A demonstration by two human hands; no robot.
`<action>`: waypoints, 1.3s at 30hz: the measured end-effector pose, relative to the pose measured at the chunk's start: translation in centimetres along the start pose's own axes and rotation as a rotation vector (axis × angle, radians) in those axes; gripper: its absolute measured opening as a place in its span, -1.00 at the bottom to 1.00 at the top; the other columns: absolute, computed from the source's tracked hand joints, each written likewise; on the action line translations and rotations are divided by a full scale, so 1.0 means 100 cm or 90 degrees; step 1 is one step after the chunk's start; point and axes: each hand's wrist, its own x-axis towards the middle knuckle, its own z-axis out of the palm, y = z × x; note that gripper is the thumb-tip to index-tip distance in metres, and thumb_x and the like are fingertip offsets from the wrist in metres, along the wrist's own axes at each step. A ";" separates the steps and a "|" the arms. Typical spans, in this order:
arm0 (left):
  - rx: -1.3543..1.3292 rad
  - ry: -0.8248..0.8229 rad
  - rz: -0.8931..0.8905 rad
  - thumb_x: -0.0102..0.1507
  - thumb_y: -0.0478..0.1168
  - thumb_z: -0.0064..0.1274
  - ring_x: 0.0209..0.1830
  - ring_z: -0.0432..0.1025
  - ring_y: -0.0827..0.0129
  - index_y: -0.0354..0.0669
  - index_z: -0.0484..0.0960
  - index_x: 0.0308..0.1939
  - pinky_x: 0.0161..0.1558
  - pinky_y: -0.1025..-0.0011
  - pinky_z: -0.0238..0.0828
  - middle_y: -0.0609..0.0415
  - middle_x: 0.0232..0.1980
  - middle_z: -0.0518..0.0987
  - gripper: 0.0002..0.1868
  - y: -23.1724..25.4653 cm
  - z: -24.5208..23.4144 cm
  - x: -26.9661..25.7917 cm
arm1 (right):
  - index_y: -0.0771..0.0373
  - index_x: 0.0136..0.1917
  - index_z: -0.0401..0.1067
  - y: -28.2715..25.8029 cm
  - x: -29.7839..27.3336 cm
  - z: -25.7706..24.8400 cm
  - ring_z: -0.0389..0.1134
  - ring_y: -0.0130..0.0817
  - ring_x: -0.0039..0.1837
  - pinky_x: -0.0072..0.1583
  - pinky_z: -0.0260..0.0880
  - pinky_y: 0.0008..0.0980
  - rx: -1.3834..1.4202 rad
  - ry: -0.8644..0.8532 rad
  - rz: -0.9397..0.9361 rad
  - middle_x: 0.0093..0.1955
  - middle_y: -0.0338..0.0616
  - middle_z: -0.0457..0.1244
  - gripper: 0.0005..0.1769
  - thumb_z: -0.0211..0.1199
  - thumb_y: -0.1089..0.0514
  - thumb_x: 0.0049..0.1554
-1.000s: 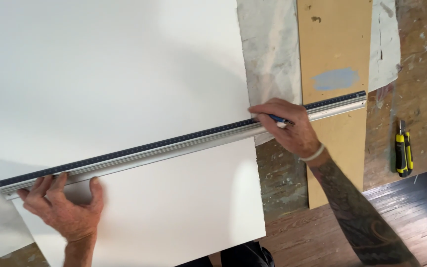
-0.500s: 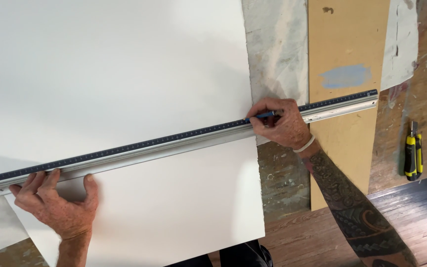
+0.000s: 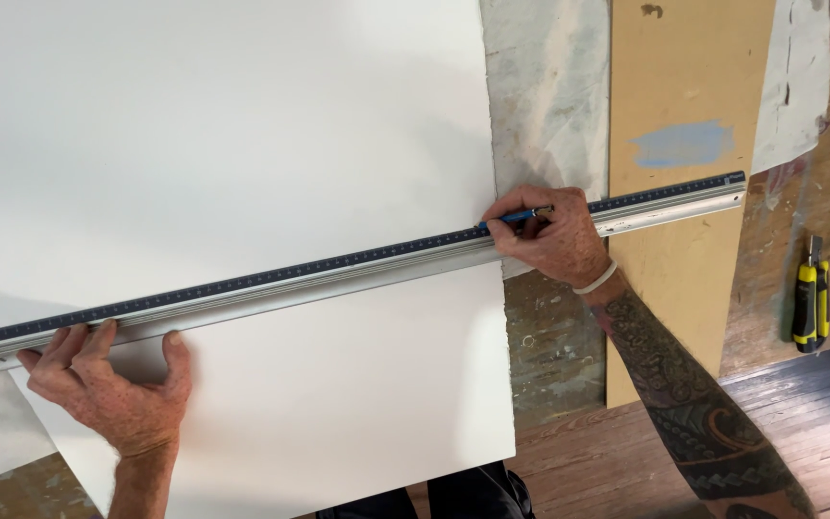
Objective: Measuring and cutting a large white foam board using a straight edge and a utility knife.
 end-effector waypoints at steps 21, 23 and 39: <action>-0.005 -0.005 -0.014 0.25 -0.17 0.21 0.16 0.30 -0.32 -0.59 0.47 -0.02 0.41 -0.47 -0.08 -0.36 0.04 0.30 -0.54 -0.002 0.001 -0.002 | 0.22 -0.22 0.53 0.001 0.001 0.000 0.25 -0.61 -0.38 -0.31 0.27 -0.64 -0.025 0.005 -0.061 -0.28 -0.33 0.37 -0.95 0.29 0.32 0.01; -0.008 0.000 -0.007 0.26 -0.15 0.19 0.15 0.30 -0.30 -0.59 0.47 -0.03 0.40 -0.47 -0.06 -0.36 0.04 0.30 -0.53 0.000 0.001 0.000 | 0.23 -0.22 0.52 0.000 0.001 0.000 0.20 -0.62 -0.41 -0.33 0.22 -0.66 -0.016 0.009 -0.063 -0.28 -0.33 0.36 -0.93 0.29 0.35 0.00; -0.005 -0.001 -0.015 0.25 -0.15 0.20 0.16 0.28 -0.29 -0.58 0.48 -0.03 0.40 -0.46 -0.06 -0.35 0.05 0.31 -0.53 0.000 0.001 -0.001 | 0.20 -0.22 0.53 -0.002 0.002 0.000 0.37 -0.54 -0.25 -0.19 0.37 -0.57 -0.046 0.014 -0.084 -0.25 -0.31 0.38 -0.94 0.29 0.31 0.01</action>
